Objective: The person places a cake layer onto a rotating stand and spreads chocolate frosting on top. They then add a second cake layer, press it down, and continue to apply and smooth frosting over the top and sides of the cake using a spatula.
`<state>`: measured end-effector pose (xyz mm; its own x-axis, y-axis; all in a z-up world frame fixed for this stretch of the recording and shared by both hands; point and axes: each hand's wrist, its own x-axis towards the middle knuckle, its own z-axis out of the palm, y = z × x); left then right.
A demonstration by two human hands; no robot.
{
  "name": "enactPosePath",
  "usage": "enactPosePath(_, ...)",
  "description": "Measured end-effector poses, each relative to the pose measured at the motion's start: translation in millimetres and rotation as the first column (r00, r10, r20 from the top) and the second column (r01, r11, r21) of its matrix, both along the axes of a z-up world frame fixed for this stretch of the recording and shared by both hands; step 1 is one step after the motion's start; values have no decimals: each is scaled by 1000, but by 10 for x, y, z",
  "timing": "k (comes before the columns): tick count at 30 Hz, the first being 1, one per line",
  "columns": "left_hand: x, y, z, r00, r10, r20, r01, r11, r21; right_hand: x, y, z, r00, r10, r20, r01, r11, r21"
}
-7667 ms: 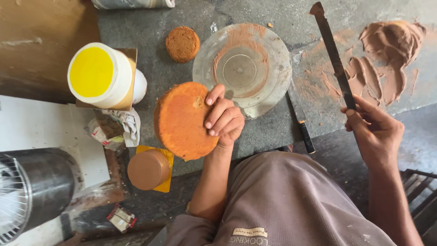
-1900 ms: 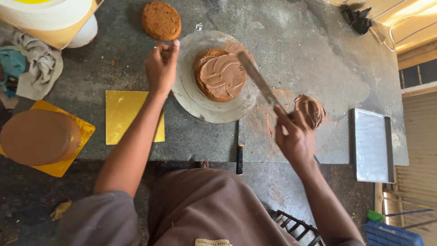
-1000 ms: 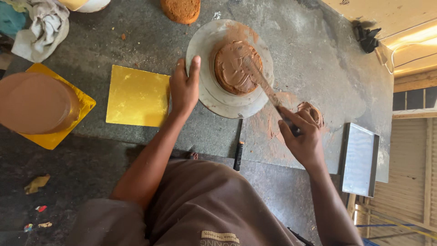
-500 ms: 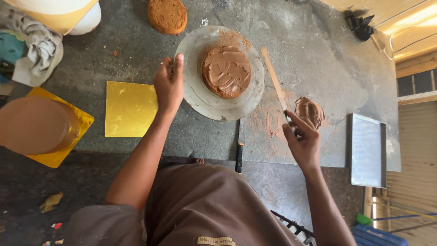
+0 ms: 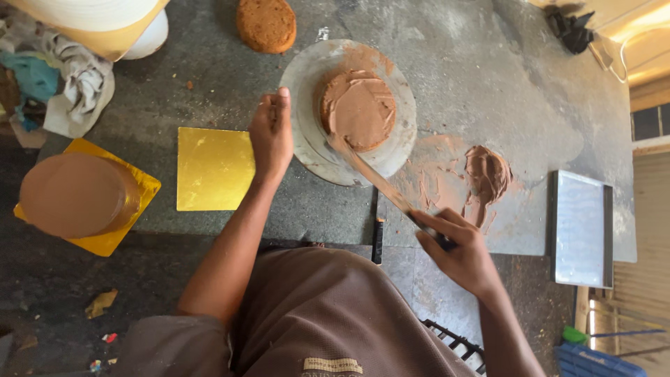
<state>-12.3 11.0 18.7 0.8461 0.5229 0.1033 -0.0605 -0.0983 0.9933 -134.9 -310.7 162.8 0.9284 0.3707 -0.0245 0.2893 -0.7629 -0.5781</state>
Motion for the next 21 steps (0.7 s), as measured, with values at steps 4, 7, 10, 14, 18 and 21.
enactPosePath(4, -71, 39, -42, 997, -59, -43, 54, 992, -114, -103, -305, 2, 953, -223, -204, 272, 928, 256)
enactPosePath(7, 146, 268, -114, 999, -47, 20, 50, 990, -131, -143, -348, -73, 831, -469, -298, 555, 724, 409)
enactPosePath(10, 628, 521, -320, 1000, 6, -1, -6, 999, -53, -223, -319, -142, 783, -532, -321, 619, 618, 485)
enactPosePath(14, 1652, 780, -612, 979, 68, -191, -54, 996, 77, -330, -247, -210, 744, -554, -373, 667, 586, 460)
enactPosePath(18, 2481, 931, -766, 837, 293, -461, -166, 940, 297, -404, -235, -244, 724, -573, -384, 683, 520, 513)
enactPosePath(21, 2745, 939, -843, 684, 255, -684, -60, 954, 295, -496, -239, -207, 666, -634, -392, 727, 435, 530)
